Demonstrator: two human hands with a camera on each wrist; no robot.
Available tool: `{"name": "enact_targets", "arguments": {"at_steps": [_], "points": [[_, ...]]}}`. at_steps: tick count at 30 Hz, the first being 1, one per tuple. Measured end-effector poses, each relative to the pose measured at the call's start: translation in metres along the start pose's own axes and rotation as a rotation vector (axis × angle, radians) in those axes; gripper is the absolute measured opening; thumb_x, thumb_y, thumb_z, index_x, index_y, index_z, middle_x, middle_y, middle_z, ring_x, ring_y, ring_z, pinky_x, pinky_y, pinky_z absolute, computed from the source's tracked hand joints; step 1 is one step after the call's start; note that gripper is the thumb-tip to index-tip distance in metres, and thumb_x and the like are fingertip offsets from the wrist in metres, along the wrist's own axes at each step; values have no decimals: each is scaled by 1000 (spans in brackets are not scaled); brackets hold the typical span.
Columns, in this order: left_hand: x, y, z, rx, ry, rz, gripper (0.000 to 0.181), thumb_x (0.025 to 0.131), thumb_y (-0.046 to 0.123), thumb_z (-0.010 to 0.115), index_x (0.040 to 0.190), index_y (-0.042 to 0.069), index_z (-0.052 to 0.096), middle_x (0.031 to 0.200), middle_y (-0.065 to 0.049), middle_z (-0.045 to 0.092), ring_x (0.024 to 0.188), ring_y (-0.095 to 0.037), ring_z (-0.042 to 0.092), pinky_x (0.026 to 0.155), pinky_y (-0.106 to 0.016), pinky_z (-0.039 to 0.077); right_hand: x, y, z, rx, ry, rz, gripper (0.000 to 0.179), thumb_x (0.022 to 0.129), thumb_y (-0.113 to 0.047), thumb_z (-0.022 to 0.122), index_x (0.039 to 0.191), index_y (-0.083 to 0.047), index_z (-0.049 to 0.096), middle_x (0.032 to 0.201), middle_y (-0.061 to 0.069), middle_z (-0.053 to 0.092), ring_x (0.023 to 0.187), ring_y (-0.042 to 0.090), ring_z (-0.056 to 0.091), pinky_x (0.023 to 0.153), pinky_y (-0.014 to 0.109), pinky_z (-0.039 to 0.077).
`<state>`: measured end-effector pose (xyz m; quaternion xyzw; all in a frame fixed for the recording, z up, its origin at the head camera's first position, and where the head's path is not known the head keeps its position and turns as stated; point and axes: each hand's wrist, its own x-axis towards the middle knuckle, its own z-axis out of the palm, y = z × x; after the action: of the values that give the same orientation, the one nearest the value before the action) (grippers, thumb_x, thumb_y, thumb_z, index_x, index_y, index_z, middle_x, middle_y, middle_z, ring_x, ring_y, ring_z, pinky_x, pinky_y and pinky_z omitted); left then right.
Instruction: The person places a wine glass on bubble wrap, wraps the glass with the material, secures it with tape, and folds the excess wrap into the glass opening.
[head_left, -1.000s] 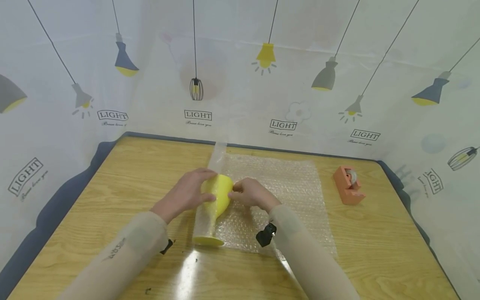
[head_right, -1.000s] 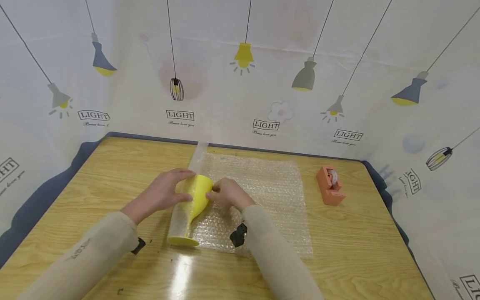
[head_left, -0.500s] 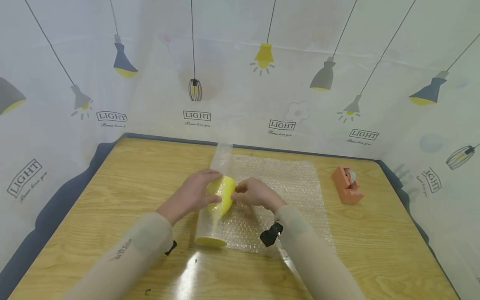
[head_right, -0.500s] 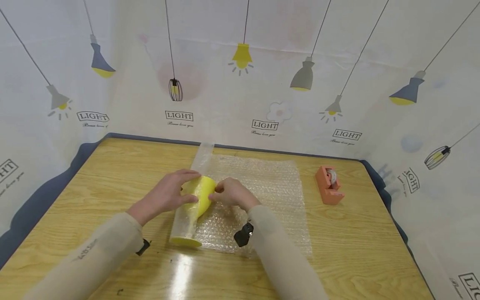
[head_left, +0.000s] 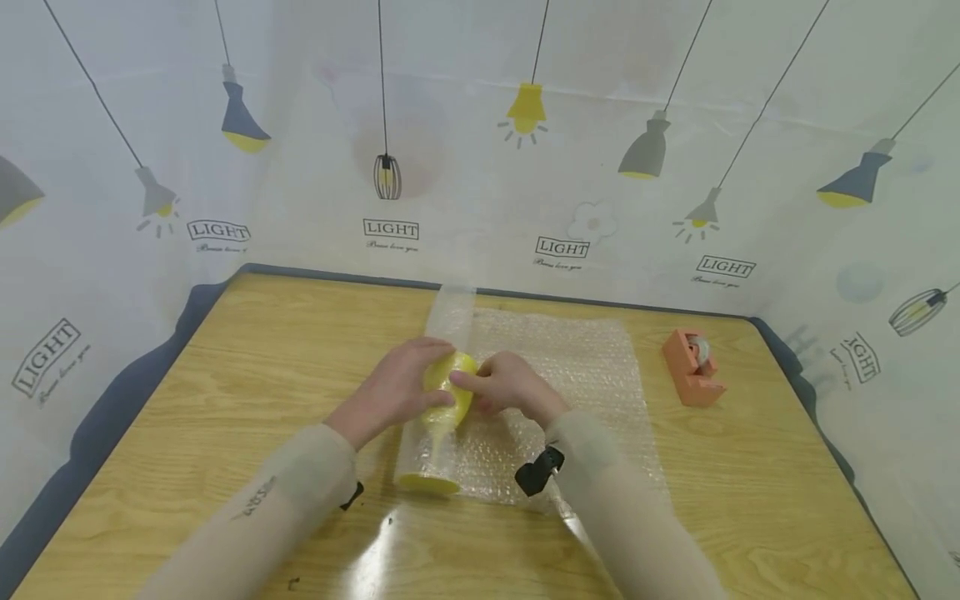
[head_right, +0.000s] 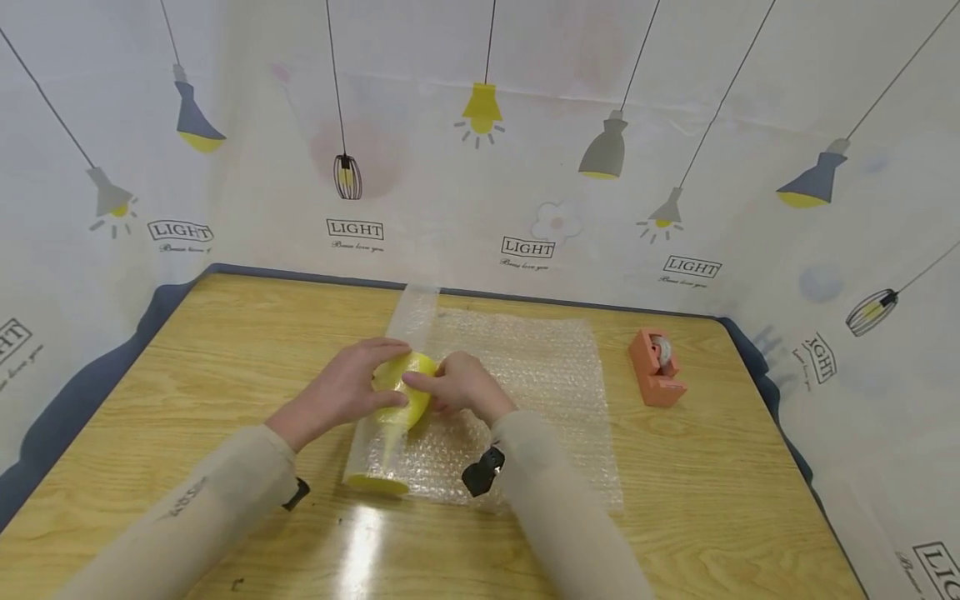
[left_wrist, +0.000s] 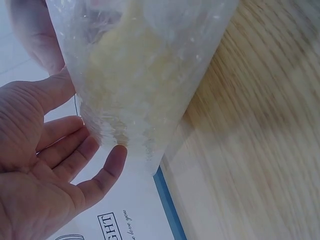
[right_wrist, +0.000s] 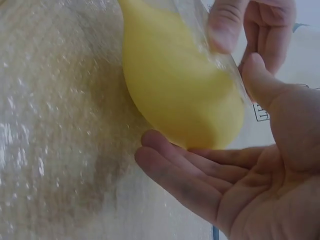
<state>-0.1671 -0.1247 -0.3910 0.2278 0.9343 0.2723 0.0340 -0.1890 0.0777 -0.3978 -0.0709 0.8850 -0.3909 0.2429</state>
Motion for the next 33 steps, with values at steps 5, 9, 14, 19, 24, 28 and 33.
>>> {"name": "enact_targets", "arguments": {"at_steps": [5,9,14,19,24,28,33], "points": [[1,3,2,28,12,23,74,82,26,88,144,2,56,150,-17,55,142,-36,48,121,-51,35,0,-3,8,33,76,48,55,94,-55,70,85,-1,72,80,14,74,74,28,75,74,40,63],[1,4,3,54,17,35,74,82,28,88,144,1,57,149,-17,56,141,-35,48,121,-50,36,1,-3,9,43,84,70,53,93,-54,72,83,-2,72,79,14,75,71,27,75,73,39,63],[1,6,4,50,17,39,73,84,30,87,144,3,57,150,-16,55,142,-36,48,121,-51,35,1,0,6,52,71,86,52,93,-54,72,84,-3,73,79,14,75,72,26,75,74,38,62],[-1,2,3,-39,34,40,66,88,26,83,145,3,57,150,-16,55,141,-36,49,119,-52,38,3,2,3,8,85,132,53,92,-55,72,90,-2,74,79,12,76,73,22,75,75,36,62],[-3,-8,1,-143,57,-16,58,92,15,78,144,3,57,152,-16,53,133,-37,56,107,-51,51,4,4,0,-12,89,150,52,92,-51,75,98,0,75,81,10,76,75,22,75,74,36,62],[-2,-14,2,-154,53,-27,58,90,15,79,143,2,57,151,-17,53,132,-38,56,107,-52,51,4,7,-2,-7,79,146,51,92,-49,76,102,1,75,84,9,76,77,22,75,76,37,63],[2,-16,6,-150,51,-27,60,90,20,80,142,3,59,151,-18,53,140,-41,48,118,-57,37,2,11,-7,-13,90,134,49,92,-46,76,104,1,75,85,9,77,79,23,76,78,38,63]]}}
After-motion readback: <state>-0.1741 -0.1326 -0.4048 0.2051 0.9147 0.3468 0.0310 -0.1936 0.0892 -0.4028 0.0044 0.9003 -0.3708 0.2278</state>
